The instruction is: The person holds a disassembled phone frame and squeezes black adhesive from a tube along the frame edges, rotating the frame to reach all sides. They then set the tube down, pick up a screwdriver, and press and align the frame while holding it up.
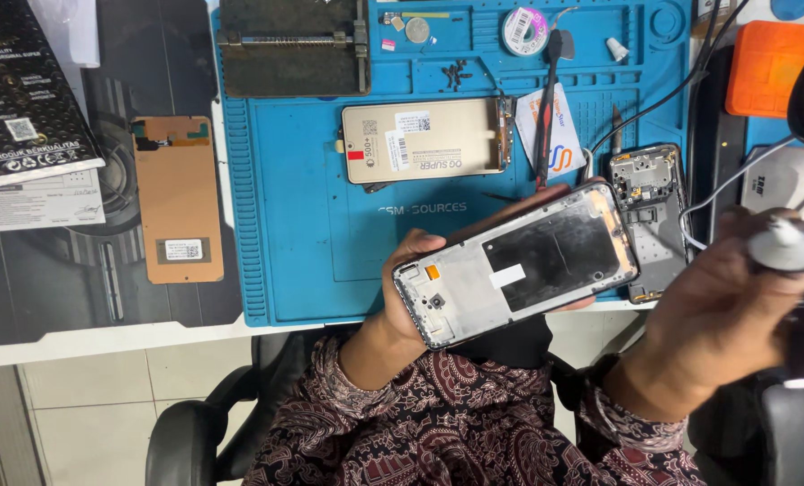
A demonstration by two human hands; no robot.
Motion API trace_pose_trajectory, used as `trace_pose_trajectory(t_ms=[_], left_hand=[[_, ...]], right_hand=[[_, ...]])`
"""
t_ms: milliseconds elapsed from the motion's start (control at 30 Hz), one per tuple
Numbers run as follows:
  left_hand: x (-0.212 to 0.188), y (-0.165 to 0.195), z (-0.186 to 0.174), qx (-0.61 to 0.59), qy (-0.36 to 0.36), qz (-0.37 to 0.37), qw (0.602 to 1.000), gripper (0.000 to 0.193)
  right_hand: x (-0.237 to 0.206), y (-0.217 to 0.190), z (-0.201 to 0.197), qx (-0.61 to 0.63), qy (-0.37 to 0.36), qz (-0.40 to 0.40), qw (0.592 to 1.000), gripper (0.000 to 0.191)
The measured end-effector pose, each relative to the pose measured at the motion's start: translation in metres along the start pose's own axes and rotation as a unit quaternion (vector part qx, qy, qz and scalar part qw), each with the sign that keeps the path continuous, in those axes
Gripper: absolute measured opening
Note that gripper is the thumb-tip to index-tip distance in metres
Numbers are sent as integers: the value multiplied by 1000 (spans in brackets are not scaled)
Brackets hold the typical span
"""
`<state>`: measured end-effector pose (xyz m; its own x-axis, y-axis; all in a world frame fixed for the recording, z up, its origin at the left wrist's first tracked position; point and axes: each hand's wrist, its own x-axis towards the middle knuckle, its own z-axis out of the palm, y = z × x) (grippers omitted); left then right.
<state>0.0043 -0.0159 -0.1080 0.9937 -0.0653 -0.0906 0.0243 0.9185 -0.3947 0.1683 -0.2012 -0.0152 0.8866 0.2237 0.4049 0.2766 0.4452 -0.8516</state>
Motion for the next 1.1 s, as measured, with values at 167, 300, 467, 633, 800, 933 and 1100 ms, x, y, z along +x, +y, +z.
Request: trace_pose_trajectory(t_ms=[167,300,467,633,800,933,1100], left_hand=[[-2,-3,-9,10,23,24,999,60],[-1,-1,-3,5,38,5,999,62],[-1,-1,15,15,19,-4,1000,64],[2,-4,18,31,69,14,997,65],[4,-5,2,32,30,38,998,63],[3,-8,-3,45,-2,53,998,63],[4,-10,13,62,-44,46,996,71]], right_hand=[[1,-3,-20,111,29,83,990,22],[3,-1,-26,140,34,110,983,25],[3,0,-30,162,39,129,977,29],[5,6,-33,171,43,140,974,33],[7,10,-23,123,52,136,982,36],[1,11,6,42,9,108,993,34],[5,6,45,-139,-120,-48,982,21]])
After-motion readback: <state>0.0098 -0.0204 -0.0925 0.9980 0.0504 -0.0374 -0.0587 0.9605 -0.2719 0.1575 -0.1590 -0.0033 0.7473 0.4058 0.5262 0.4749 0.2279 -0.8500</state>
